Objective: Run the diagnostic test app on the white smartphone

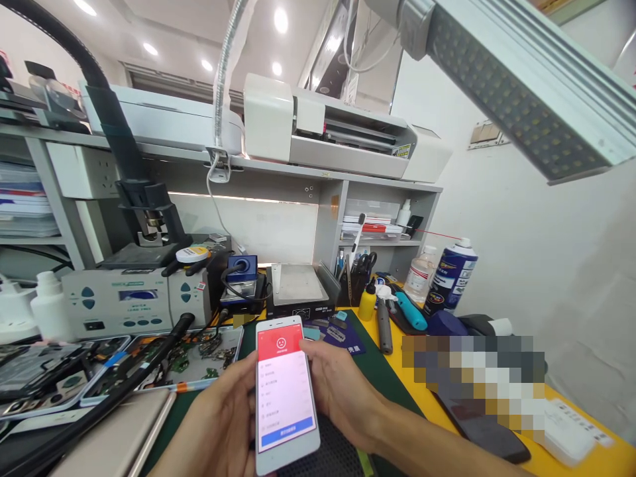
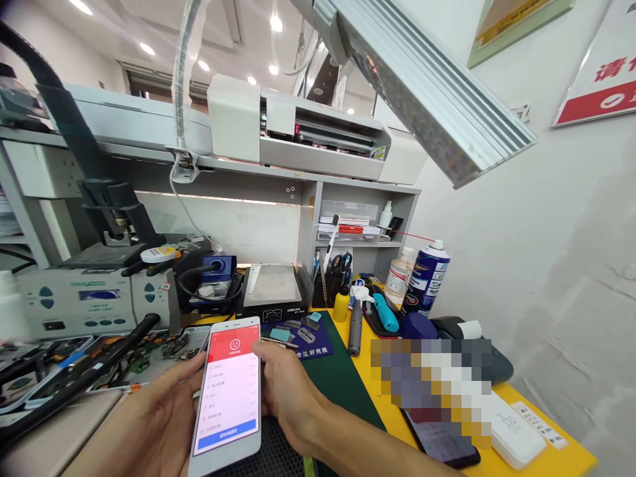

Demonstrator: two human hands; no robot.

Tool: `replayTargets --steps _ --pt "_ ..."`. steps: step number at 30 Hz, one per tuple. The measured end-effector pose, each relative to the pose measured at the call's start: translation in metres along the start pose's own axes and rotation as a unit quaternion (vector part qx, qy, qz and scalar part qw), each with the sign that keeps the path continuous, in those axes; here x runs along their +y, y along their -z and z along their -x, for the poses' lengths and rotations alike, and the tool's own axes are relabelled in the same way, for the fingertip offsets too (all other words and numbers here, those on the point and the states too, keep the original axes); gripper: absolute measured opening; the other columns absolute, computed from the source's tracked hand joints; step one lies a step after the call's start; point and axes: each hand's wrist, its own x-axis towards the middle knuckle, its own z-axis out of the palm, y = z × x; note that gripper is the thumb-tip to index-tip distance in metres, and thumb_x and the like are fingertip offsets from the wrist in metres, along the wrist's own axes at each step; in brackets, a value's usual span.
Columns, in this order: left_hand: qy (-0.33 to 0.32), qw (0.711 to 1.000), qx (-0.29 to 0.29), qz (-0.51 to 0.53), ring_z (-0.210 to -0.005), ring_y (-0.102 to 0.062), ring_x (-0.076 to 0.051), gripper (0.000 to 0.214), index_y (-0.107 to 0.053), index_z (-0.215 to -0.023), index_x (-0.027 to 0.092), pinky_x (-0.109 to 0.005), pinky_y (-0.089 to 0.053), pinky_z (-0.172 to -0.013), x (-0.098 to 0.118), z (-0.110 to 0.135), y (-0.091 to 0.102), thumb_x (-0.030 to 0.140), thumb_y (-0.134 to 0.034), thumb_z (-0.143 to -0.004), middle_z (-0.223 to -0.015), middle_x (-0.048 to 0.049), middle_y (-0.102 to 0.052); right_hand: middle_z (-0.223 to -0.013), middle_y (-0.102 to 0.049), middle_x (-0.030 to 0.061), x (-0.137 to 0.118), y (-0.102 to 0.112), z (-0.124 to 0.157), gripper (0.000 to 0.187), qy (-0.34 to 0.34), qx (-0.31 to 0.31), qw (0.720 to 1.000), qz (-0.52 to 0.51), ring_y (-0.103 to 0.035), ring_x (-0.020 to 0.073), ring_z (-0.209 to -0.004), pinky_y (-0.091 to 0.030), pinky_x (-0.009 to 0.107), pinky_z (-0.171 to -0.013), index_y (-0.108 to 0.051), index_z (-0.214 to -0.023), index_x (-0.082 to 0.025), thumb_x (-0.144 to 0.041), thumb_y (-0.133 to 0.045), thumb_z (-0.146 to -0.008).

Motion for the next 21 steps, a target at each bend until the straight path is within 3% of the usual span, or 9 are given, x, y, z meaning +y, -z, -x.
replayTargets --steps 6,10,21 --pt "0.001 1.000 0.002 -0.011 -0.078 -0.070 -0.027 0.059 -0.040 -0.144 0.022 -0.024 -0.047 -0.040 0.0001 0.0000 -0.0019 0.047 -0.050 -0.092 -0.113 -0.0162 -0.067 -0.089 -0.074 0.0109 0.0046 0.0036 -0.0026 0.044 0.009 -0.005 1.000 -0.007 -0.068 0.0268 -0.087 -0.047 0.038 -0.083 -0.068 -0.111 -0.012 -0.041 -0.041 -0.090" --pt "0.003 1.000 0.017 -0.006 -0.078 -0.070 -0.027 0.060 -0.038 -0.146 0.022 -0.025 -0.047 -0.039 0.0000 -0.0005 -0.0021 0.045 -0.050 -0.092 -0.114 -0.0159 -0.067 -0.088 -0.074 0.0110 0.0046 0.0035 -0.0031 0.043 0.012 -0.011 1.000 -0.012 -0.068 0.0275 -0.087 -0.047 0.038 -0.083 -0.068 -0.110 -0.012 -0.040 -0.045 -0.086" --pt "0.003 1.000 0.012 -0.014 -0.078 -0.069 -0.027 0.059 -0.042 -0.142 0.021 -0.025 -0.049 -0.042 -0.0019 -0.0012 0.0019 0.046 -0.056 -0.090 -0.110 -0.0145 -0.068 -0.083 -0.073 0.0098 0.0006 -0.0010 0.0024 0.045 0.000 0.014 1.000 0.001 -0.067 0.0259 -0.086 -0.043 0.038 -0.081 -0.065 -0.119 -0.012 -0.037 -0.032 -0.099"
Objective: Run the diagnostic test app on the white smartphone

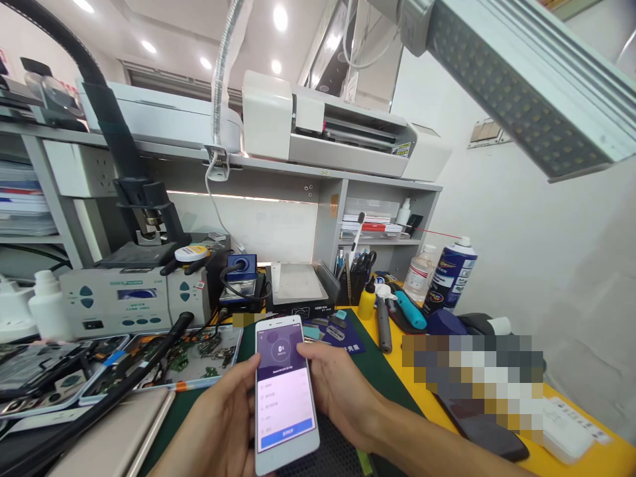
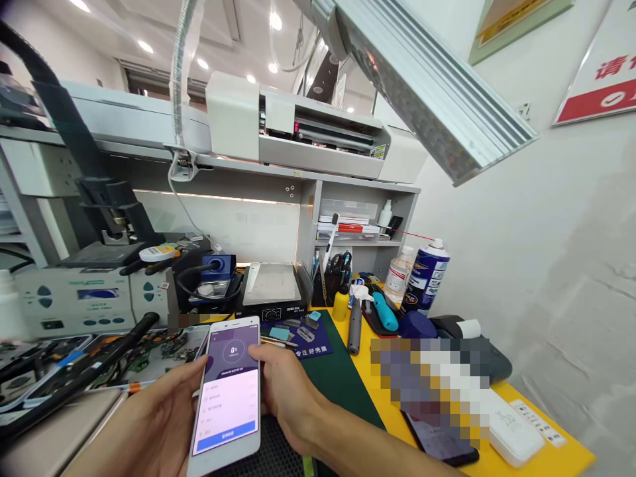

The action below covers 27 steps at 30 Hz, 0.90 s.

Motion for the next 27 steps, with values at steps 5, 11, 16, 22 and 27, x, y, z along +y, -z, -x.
replayTargets --steps 5,11,16,22,27 --pt "0.001 1.000 -0.002 0.005 -0.083 -0.070 -0.027 0.058 -0.041 -0.142 0.023 -0.025 -0.049 -0.041 -0.0009 -0.0014 0.0005 0.046 -0.055 -0.090 -0.118 -0.0157 -0.066 -0.086 -0.073 0.0099 -0.0003 0.0006 -0.0004 0.045 -0.010 0.007 1.000 0.001 -0.067 0.0252 -0.084 -0.042 0.036 -0.079 -0.064 -0.120 -0.012 -0.036 -0.032 -0.099" --pt "-0.002 1.000 -0.007 0.001 -0.084 -0.070 -0.028 0.057 -0.040 -0.141 0.024 -0.026 -0.049 -0.041 -0.0019 -0.0031 0.0028 0.046 -0.053 -0.091 -0.121 -0.0154 -0.065 -0.086 -0.073 0.0088 0.0043 0.0034 -0.0036 0.043 -0.004 -0.004 1.000 -0.008 -0.066 0.0244 -0.081 -0.039 0.033 -0.073 -0.066 -0.116 -0.014 -0.040 -0.039 -0.095" --pt "0.005 1.000 -0.011 0.002 -0.082 -0.071 -0.028 0.062 -0.033 -0.145 0.025 -0.026 -0.050 -0.041 -0.0026 -0.0027 0.0038 0.046 -0.056 -0.091 -0.116 -0.0146 -0.067 -0.087 -0.073 0.0085 0.0055 0.0049 -0.0042 0.042 -0.003 -0.002 1.000 -0.008 -0.064 0.0244 -0.078 -0.036 0.032 -0.069 -0.067 -0.108 -0.015 -0.044 -0.045 -0.088" --pt "0.006 1.000 -0.014 0.009 -0.079 -0.072 -0.028 0.066 -0.031 -0.146 0.023 -0.026 -0.050 -0.040 -0.0022 -0.0029 0.0034 0.046 -0.056 -0.090 -0.109 -0.0142 -0.069 -0.086 -0.071 0.0076 0.0071 0.0059 -0.0057 0.037 -0.001 0.006 1.000 -0.011 -0.064 0.0240 -0.078 -0.035 0.031 -0.069 -0.066 -0.103 -0.016 -0.041 -0.050 -0.081" --pt "0.007 1.000 0.013 -0.006 -0.079 -0.071 -0.027 0.061 -0.036 -0.143 0.020 -0.026 -0.050 -0.039 0.0005 0.0002 -0.0025 0.045 -0.055 -0.090 -0.109 -0.0145 -0.069 -0.081 -0.070 0.0056 0.0072 0.0054 -0.0057 0.032 0.016 0.007 1.000 -0.013 -0.063 0.0229 -0.075 -0.038 0.032 -0.071 -0.068 -0.096 -0.016 -0.028 -0.057 -0.069"
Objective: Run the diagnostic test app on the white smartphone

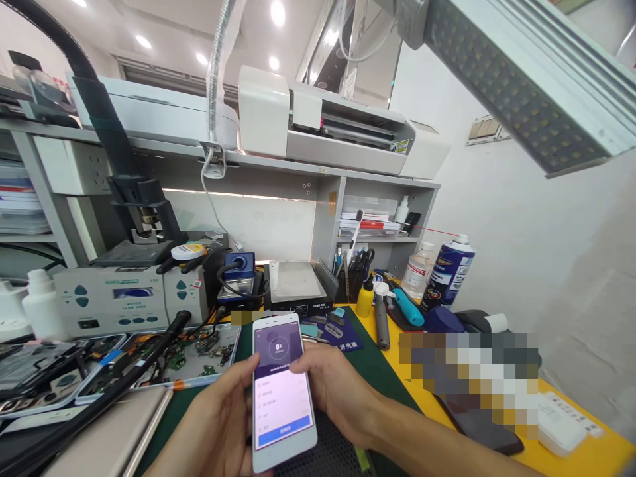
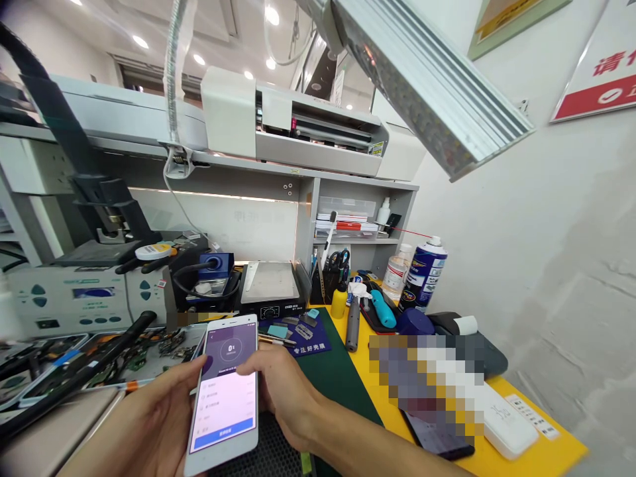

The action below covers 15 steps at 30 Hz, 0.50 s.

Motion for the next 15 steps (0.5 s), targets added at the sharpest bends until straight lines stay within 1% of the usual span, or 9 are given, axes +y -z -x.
replayTargets --steps 2,4,10,15 --pt "-0.002 1.000 0.011 -0.005 -0.082 -0.071 -0.027 0.057 -0.039 -0.142 0.020 -0.026 -0.050 -0.039 0.0010 0.0015 -0.0019 0.044 -0.053 -0.091 -0.112 -0.0146 -0.069 -0.080 -0.070 0.0050 -0.0007 -0.0005 0.0008 0.035 0.006 0.001 1.000 0.001 -0.063 0.0227 -0.074 -0.039 0.032 -0.071 -0.069 -0.095 -0.016 -0.023 -0.058 -0.063" --pt "-0.001 1.000 0.013 -0.004 -0.083 -0.071 -0.028 0.056 -0.040 -0.141 0.019 -0.025 -0.049 -0.038 0.0012 0.0021 -0.0022 0.043 -0.053 -0.092 -0.113 -0.0146 -0.068 -0.079 -0.069 0.0046 -0.0018 -0.0010 0.0016 0.037 0.007 0.000 1.000 0.001 -0.063 0.0226 -0.073 -0.041 0.033 -0.072 -0.069 -0.094 -0.016 -0.020 -0.058 -0.060" --pt "-0.004 1.000 -0.004 0.009 -0.079 -0.072 -0.028 0.062 -0.038 -0.144 0.021 -0.027 -0.052 -0.039 -0.0004 -0.0001 0.0026 0.043 -0.058 -0.090 -0.104 -0.0130 -0.071 -0.078 -0.070 0.0038 -0.0030 -0.0012 0.0009 0.037 0.008 0.002 1.000 0.005 -0.061 0.0215 -0.071 -0.040 0.032 -0.069 -0.070 -0.092 -0.018 -0.020 -0.058 -0.057" --pt "0.009 1.000 -0.014 0.024 -0.077 -0.073 -0.029 0.065 -0.036 -0.146 0.021 -0.029 -0.054 -0.040 0.0012 -0.0006 0.0044 0.040 -0.061 -0.090 -0.101 -0.0117 -0.072 -0.078 -0.070 0.0038 -0.0006 0.0000 -0.0004 0.037 0.004 0.011 1.000 0.012 -0.062 0.0213 -0.070 -0.041 0.032 -0.069 -0.071 -0.091 -0.018 -0.020 -0.059 -0.056"
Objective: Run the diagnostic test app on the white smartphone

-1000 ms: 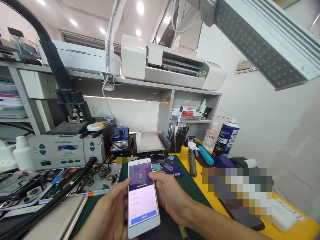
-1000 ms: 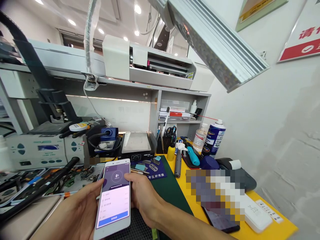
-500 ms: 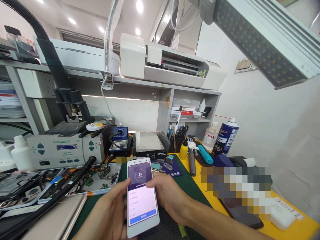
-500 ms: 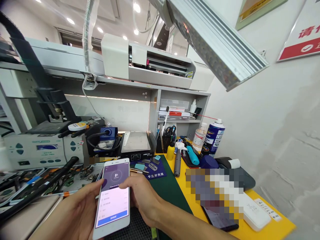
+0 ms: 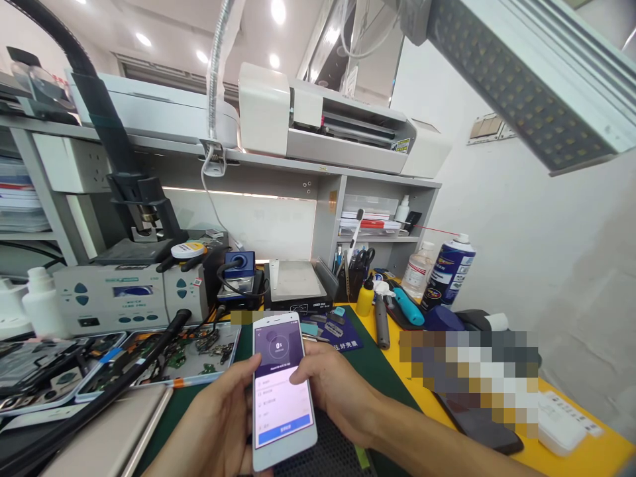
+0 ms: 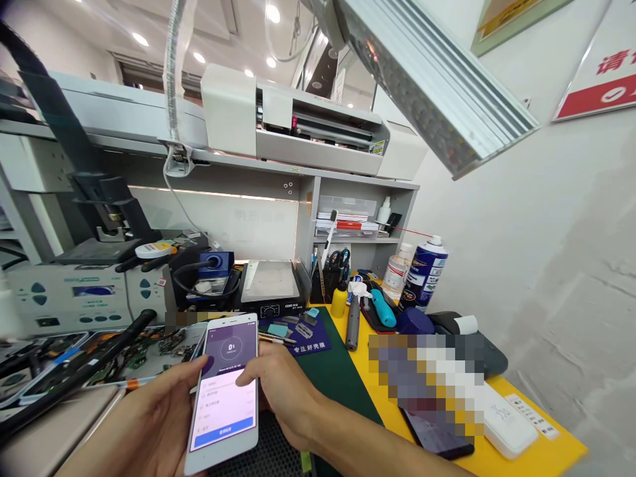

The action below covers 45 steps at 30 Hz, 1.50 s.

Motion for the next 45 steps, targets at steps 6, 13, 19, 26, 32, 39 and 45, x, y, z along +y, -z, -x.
replayTargets --steps 6,13,19,26,32,39,45 --pt "0.003 1.000 0.009 -0.007 -0.081 -0.072 -0.030 0.065 -0.035 -0.146 0.021 -0.030 -0.054 -0.040 0.000 -0.001 0.001 0.043 -0.059 -0.090 -0.100 -0.0128 -0.072 -0.078 -0.070 0.0046 0.000 -0.001 0.000 0.037 0.004 -0.001 1.000 -0.007 -0.061 0.0219 -0.070 -0.041 0.033 -0.071 -0.071 -0.092 -0.017 -0.022 -0.058 -0.058" --pt "0.001 0.999 0.016 -0.028 -0.077 -0.071 -0.031 0.068 -0.036 -0.144 0.017 -0.029 -0.053 -0.040 -0.001 -0.002 0.000 0.044 -0.060 -0.087 -0.084 -0.0098 -0.070 -0.081 -0.070 0.0053 0.001 -0.001 0.000 0.034 0.003 -0.003 1.000 -0.013 -0.063 0.0220 -0.073 -0.038 0.030 -0.067 -0.071 -0.095 -0.017 -0.024 -0.056 -0.066" --pt "-0.022 0.998 0.007 -0.065 -0.067 -0.069 -0.026 0.084 -0.032 -0.148 0.019 -0.026 -0.052 -0.042 -0.002 0.002 0.000 0.012 -0.069 -0.073 -0.072 -0.0030 -0.068 -0.083 -0.072 0.0063 0.001 0.002 -0.001 0.032 0.005 -0.023 1.000 -0.009 -0.064 0.0230 -0.075 -0.039 0.031 -0.067 -0.071 -0.097 -0.016 -0.033 -0.054 -0.075" --pt "-0.064 0.990 0.012 -0.122 -0.059 -0.061 -0.017 0.101 -0.024 -0.151 0.012 -0.024 -0.049 -0.041 -0.011 0.000 -0.002 0.004 -0.063 -0.058 -0.085 -0.0081 -0.073 -0.086 -0.073 0.0073 0.000 0.000 0.002 0.037 -0.001 -0.026 1.000 -0.002 -0.065 0.0244 -0.079 -0.039 0.032 -0.069 -0.070 -0.103 -0.015 -0.039 -0.050 -0.082" --pt "-0.069 0.985 0.020 -0.155 -0.060 -0.063 -0.022 0.114 -0.011 -0.155 0.018 -0.029 -0.049 -0.038 -0.011 -0.002 0.000 0.007 -0.064 -0.054 -0.091 -0.0094 -0.074 -0.081 -0.072 0.0091 -0.003 -0.002 0.004 0.042 -0.008 -0.036 0.999 0.007 -0.066 0.0255 -0.079 -0.039 0.033 -0.071 -0.070 -0.103 -0.013 -0.040 -0.042 -0.087" --pt "-0.062 0.983 0.013 -0.170 -0.064 -0.067 -0.025 0.119 -0.007 -0.155 0.019 -0.024 -0.044 -0.035 -0.009 -0.005 0.002 0.007 -0.063 -0.051 -0.092 -0.0102 -0.075 -0.079 -0.072 0.0089 -0.002 -0.002 0.004 0.041 -0.007 -0.032 0.999 -0.001 -0.066 0.0255 -0.079 -0.037 0.032 -0.070 -0.069 -0.104 -0.013 -0.040 -0.043 -0.087" --pt "-0.062 0.984 -0.001 -0.166 -0.065 -0.067 -0.025 0.114 -0.013 -0.152 0.013 -0.027 -0.049 -0.036 -0.012 -0.009 0.008 0.010 -0.060 -0.049 -0.094 -0.0110 -0.075 -0.075 -0.071 0.0083 -0.003 -0.001 0.003 0.043 -0.009 -0.028 1.000 0.008 -0.064 0.0254 -0.077 -0.034 0.032 -0.067 -0.070 -0.101 -0.014 -0.045 -0.047 -0.083"
